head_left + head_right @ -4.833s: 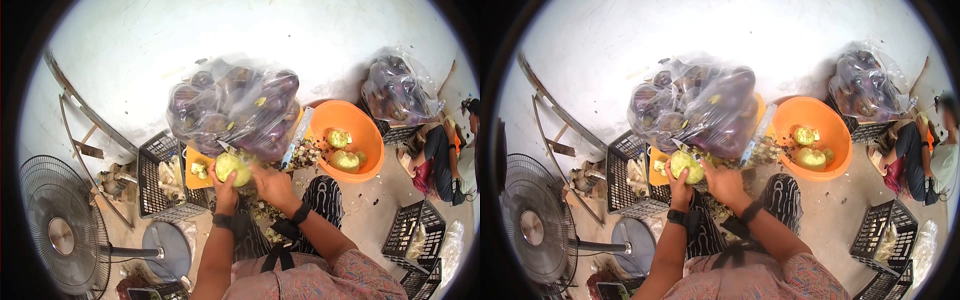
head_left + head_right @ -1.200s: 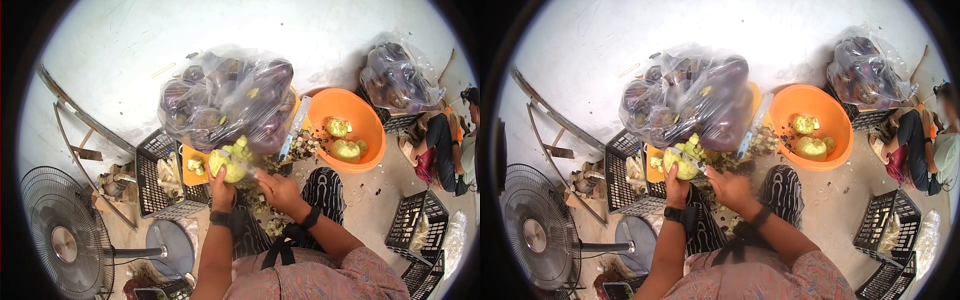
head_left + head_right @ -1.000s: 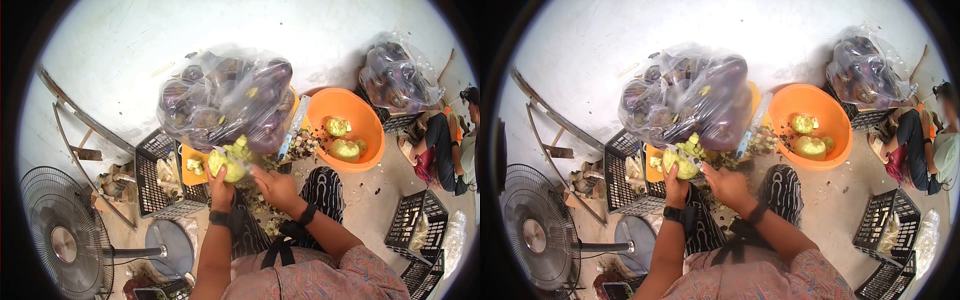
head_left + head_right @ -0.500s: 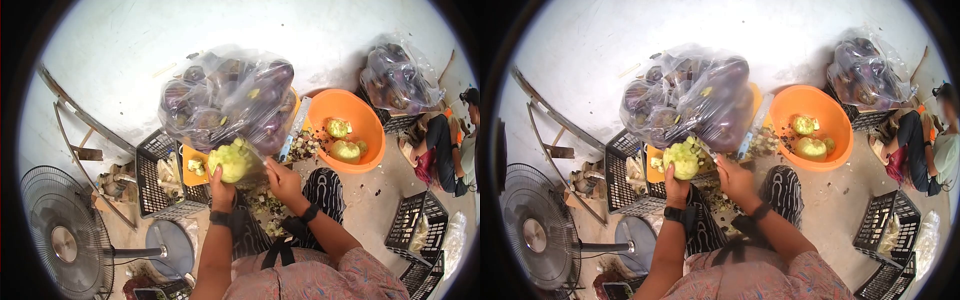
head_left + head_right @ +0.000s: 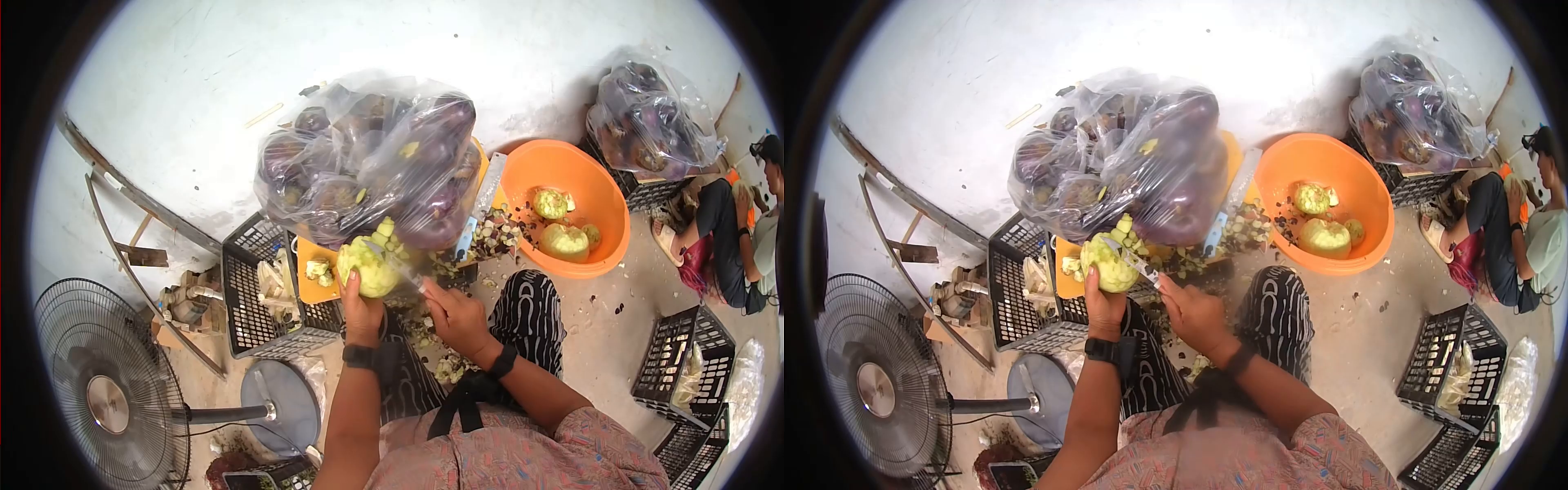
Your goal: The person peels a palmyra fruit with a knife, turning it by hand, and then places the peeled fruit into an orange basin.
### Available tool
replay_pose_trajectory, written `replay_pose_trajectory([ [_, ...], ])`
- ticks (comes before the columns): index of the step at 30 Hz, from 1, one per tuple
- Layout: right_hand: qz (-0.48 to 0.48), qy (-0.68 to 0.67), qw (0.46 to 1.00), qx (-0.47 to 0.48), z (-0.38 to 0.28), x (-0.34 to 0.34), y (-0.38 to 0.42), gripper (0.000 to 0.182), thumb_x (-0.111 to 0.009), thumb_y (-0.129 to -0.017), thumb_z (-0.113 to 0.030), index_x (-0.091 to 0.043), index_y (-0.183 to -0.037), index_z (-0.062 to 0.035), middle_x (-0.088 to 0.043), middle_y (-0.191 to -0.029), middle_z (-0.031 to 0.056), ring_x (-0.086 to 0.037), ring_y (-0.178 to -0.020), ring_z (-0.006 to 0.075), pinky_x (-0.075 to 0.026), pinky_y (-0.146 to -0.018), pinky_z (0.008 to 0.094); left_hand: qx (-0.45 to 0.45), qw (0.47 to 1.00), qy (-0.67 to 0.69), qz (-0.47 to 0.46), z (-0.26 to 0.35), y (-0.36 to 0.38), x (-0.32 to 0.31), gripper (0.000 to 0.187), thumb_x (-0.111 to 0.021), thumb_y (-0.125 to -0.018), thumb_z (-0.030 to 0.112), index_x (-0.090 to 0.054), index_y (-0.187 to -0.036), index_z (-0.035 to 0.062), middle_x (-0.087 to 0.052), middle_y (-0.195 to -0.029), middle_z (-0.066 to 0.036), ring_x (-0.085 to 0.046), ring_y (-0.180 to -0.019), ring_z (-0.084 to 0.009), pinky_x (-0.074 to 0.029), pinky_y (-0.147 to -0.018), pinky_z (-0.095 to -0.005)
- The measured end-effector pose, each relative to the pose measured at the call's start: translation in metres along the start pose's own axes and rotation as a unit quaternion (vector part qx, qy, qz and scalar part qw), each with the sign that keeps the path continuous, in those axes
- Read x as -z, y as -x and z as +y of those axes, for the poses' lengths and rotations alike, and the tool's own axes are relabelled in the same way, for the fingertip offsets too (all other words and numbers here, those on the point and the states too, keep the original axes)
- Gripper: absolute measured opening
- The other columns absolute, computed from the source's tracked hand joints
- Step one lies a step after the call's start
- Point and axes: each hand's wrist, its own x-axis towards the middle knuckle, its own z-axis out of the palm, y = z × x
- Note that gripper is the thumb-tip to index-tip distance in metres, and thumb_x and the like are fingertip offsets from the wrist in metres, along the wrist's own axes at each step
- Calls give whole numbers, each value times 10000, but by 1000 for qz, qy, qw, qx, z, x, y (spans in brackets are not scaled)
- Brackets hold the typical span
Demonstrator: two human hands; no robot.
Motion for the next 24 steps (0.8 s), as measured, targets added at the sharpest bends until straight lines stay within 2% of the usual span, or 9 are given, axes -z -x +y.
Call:
replay_pose_trajectory([
  [2, -1, 4, 1000, 1, -2, 1, 1, 377, -642, -861, -100, -623, -1238, -90, -628, -729, 124, -607, -580, 303, -495, -534, 384, -6, 999, -49, -4, -2, -1, 3, 575, -544, -949, 338, -386, -1414, 39, -483, -1391, -133, -468, -1276, -310, -355, -1082, -477],
  [10, -3, 1, 1000, -8, -4, -3, -3, 392, -649, -865, -116, -621, -1256, -118, -587, -684, 116, -585, -550, 296, -479, -512, 388, -15, 998, -68, 5, 0, 2, -2, 565, -533, -957, 325, -379, -1417, 36, -475, -1399, -131, -469, -1278, -305, -359, -1081, -474],
  [12, 22, 18, 999, 14, -2, -7, -7, 377, -661, -870, -189, -630, -1244, -159, -547, -641, 77, -548, -489, 277, -453, -453, 391, -16, 997, -73, 7, 0, 2, -4, 564, -534, -956, 323, -380, -1416, 35, -475, -1398, -130, -470, -1278, -302, -361, -1080, -472],
  [22, 34, 1, 999, -3, 4, -29, -28, 362, -637, -886, -206, -626, -1243, -148, -567, -664, 101, -574, -529, 312, -471, -492, 414, -19, 996, -86, 6, 2, 4, -10, 547, -532, -958, 309, -387, -1407, 32, -492, -1377, -130, -481, -1266, -289, -373, -1073, -454],
  [24, 84, -34, 996, -9, 10, -38, -36, 355, -628, -890, -206, -627, -1238, -140, -571, -670, 110, -577, -542, 326, -472, -507, 420, -23, 995, -96, 2, 3, 5, -10, 545, -531, -958, 309, -388, -1405, 32, -494, -1374, -132, -482, -1264, -289, -375, -1071, -453],
])
